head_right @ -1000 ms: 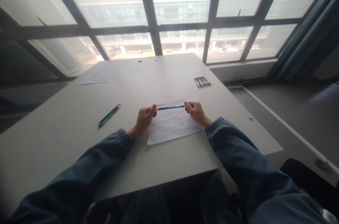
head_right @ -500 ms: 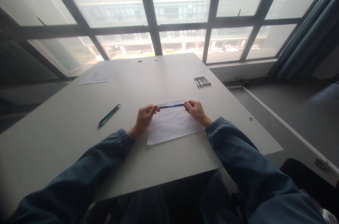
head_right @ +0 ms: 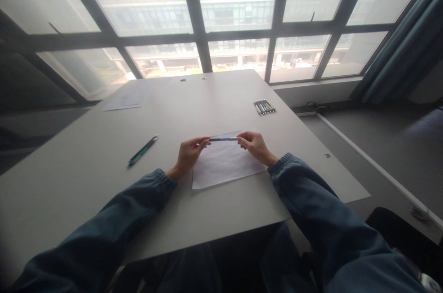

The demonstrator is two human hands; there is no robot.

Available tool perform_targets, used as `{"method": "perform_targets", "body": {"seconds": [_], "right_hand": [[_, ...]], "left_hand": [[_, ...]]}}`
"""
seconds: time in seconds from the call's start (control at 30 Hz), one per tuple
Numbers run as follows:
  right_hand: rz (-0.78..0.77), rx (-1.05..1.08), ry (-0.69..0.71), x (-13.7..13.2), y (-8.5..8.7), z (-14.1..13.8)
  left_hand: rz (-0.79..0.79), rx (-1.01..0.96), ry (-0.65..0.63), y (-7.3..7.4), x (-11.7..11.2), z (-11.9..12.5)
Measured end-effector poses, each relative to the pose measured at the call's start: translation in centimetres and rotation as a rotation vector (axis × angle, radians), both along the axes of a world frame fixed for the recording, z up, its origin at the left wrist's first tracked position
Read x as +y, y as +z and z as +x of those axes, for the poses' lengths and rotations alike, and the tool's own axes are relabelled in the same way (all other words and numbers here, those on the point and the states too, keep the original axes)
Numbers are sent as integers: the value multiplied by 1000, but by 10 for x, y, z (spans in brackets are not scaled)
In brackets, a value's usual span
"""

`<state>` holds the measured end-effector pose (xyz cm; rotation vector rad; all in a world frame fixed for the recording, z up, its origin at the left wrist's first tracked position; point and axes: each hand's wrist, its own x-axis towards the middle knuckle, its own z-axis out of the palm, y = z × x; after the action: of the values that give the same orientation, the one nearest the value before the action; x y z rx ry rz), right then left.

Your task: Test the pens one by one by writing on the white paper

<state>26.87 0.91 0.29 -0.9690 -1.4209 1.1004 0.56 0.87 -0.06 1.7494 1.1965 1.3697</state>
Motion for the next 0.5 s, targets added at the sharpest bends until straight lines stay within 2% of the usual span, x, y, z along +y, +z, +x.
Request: {"method": "perform_targets", "body": {"seconds": [0.5], "right_hand": [[-27, -19, -22, -3, 2, 0]], "left_hand": [[145, 136, 56, 0, 0, 0]]}}
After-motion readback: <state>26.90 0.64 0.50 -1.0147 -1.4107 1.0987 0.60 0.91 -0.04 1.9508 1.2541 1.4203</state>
